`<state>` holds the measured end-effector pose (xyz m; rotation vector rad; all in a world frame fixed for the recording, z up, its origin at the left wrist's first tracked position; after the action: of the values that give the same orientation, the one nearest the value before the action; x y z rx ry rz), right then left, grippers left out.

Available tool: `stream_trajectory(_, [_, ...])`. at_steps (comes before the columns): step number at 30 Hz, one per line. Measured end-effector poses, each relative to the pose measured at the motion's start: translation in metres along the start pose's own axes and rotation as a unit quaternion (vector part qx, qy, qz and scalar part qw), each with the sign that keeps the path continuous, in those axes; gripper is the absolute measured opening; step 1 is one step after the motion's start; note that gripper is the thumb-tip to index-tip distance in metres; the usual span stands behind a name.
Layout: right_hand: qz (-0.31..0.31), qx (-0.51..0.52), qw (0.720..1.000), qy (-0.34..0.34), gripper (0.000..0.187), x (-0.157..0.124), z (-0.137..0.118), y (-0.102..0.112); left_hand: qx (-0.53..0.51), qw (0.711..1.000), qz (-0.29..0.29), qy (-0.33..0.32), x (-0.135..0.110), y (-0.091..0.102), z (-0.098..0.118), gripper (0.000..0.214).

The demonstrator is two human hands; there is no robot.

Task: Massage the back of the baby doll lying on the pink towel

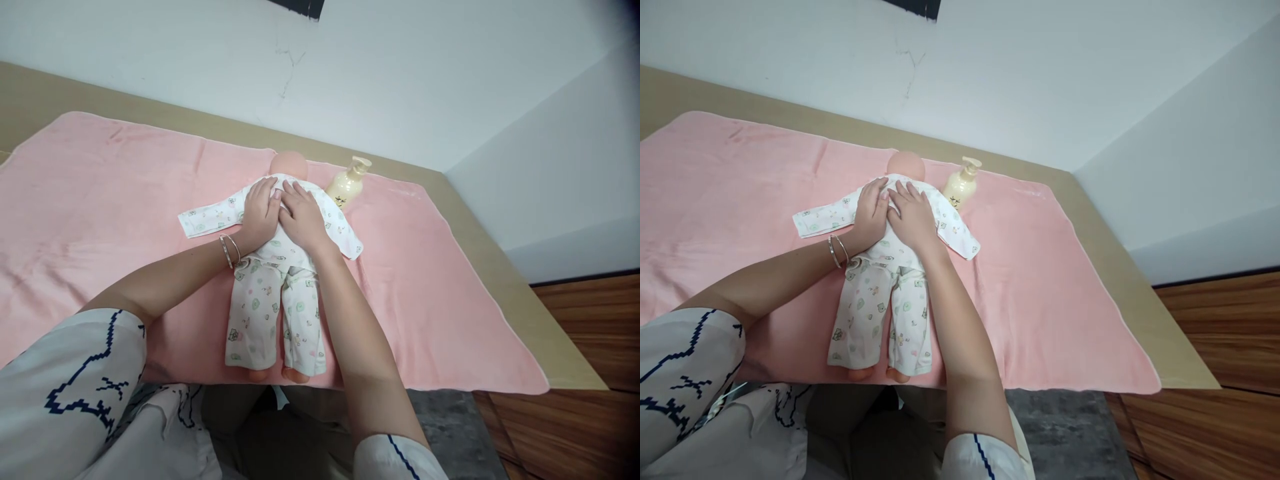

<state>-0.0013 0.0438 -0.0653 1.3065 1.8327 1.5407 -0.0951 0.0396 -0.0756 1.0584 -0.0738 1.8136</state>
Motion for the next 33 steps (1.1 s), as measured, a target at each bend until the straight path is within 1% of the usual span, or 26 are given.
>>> stream_trajectory(2, [0.016, 0.015, 1.0, -0.015, 0.052, 0.001, 0.012, 0.004, 0.006, 1.0, -0.002, 0.0, 0.0, 0.0, 0.001, 0.075])
stream_trajectory(4, [0.063, 0.007, 0.997, -0.043, 0.053, 0.0, 0.022, 0.013, 0.01, 1.0, 0.001, 0.0, 0.0, 0.0, 0.002, 0.073])
stream_trajectory(6, [0.111, -0.011, 0.992, -0.059, 0.052, -0.002, 0.023, 0.022, 0.017, 1.0, 0.005, 0.002, -0.001, 0.001, 0.001, 0.068])
stream_trajectory(7, [0.117, -0.019, 0.991, -0.061, 0.052, -0.003, 0.021, 0.023, 0.02, 1.0, 0.005, 0.004, -0.001, 0.001, 0.001, 0.066])
stream_trajectory(8, [0.108, -0.024, 0.992, -0.062, 0.052, -0.002, 0.019, 0.021, 0.021, 1.0, 0.004, 0.003, -0.002, 0.001, 0.001, 0.065])
stream_trajectory(11, [0.048, -0.022, 0.997, -0.062, 0.051, -0.002, 0.011, 0.011, 0.012, 1.0, 0.008, -0.002, -0.002, 0.002, 0.002, 0.066])
stream_trajectory(12, [0.046, -0.019, 0.997, -0.063, 0.051, -0.002, 0.008, 0.012, 0.008, 1.0, 0.01, -0.004, -0.002, 0.002, 0.002, 0.066])
stream_trajectory(13, [0.057, -0.018, 0.996, -0.062, 0.051, -0.003, 0.006, 0.015, 0.004, 1.0, 0.012, -0.004, -0.002, 0.002, 0.002, 0.065])
stream_trajectory(16, [0.106, -0.018, 0.993, -0.051, 0.052, -0.005, -0.002, 0.025, 0.001, 1.0, 0.017, -0.006, -0.003, 0.003, 0.002, 0.062])
stream_trajectory(17, [0.108, -0.019, 0.993, -0.05, 0.052, -0.005, -0.003, 0.025, 0.002, 1.0, 0.017, -0.006, -0.003, 0.004, 0.002, 0.061])
stream_trajectory(20, [0.073, -0.008, 0.996, -0.053, 0.051, -0.004, -0.006, 0.015, 0.015, 1.0, 0.009, -0.001, -0.004, 0.004, 0.002, 0.058])
stream_trajectory(21, [0.071, 0.0, 0.996, -0.052, 0.051, -0.004, -0.006, 0.015, 0.02, 1.0, 0.005, 0.002, -0.004, 0.003, 0.002, 0.057])
stream_trajectory(22, [0.081, 0.007, 0.995, -0.05, 0.051, -0.005, -0.007, 0.018, 0.024, 1.0, 0.002, 0.004, -0.004, 0.003, 0.001, 0.056])
stream_trajectory(25, [0.151, 0.009, 0.987, -0.048, 0.051, -0.01, -0.007, 0.034, 0.023, 1.0, 0.004, 0.002, -0.006, 0.005, 0.001, 0.053])
stream_trajectory(26, [0.162, 0.002, 0.985, -0.055, 0.05, -0.011, -0.005, 0.036, 0.019, 1.0, 0.007, 0.0, -0.006, 0.006, 0.002, 0.051])
stream_trajectory(27, [0.157, -0.003, 0.986, -0.064, 0.05, -0.01, -0.002, 0.035, 0.015, 1.0, 0.009, -0.001, -0.006, 0.007, 0.002, 0.05])
stream_trajectory(28, [0.138, -0.006, 0.988, -0.074, 0.049, -0.009, 0.001, 0.032, 0.01, 1.0, 0.012, -0.001, -0.006, 0.008, 0.001, 0.049])
stream_trajectory(30, [0.088, 0.004, 0.993, -0.073, 0.047, -0.005, 0.003, 0.027, 0.002, 1.0, 0.016, 0.002, -0.006, 0.009, 0.0, 0.046])
stream_trajectory(31, [0.074, 0.02, 0.995, -0.065, 0.046, -0.004, 0.0, 0.03, -0.002, 1.0, 0.017, 0.003, -0.006, 0.009, -0.001, 0.045])
stream_trajectory(32, [0.079, 0.044, 0.994, -0.056, 0.045, -0.006, -0.003, 0.04, -0.006, 1.0, 0.016, 0.003, -0.006, 0.008, -0.001, 0.044])
stream_trajectory(33, [0.106, 0.072, 0.991, -0.049, 0.043, -0.012, -0.007, 0.057, -0.011, 1.0, 0.015, 0.005, -0.006, 0.008, -0.002, 0.043])
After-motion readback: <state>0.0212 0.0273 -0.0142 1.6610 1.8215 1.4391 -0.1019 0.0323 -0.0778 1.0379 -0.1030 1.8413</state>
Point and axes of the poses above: each hand's wrist, its own x-axis towards the middle knuckle, its own y-axis out of the back of the hand, z = x × y, the point moved 10 cm from there along x, towards the middle knuckle, and after that the axes turned 1 degree about -x, right-handed, at the moved point
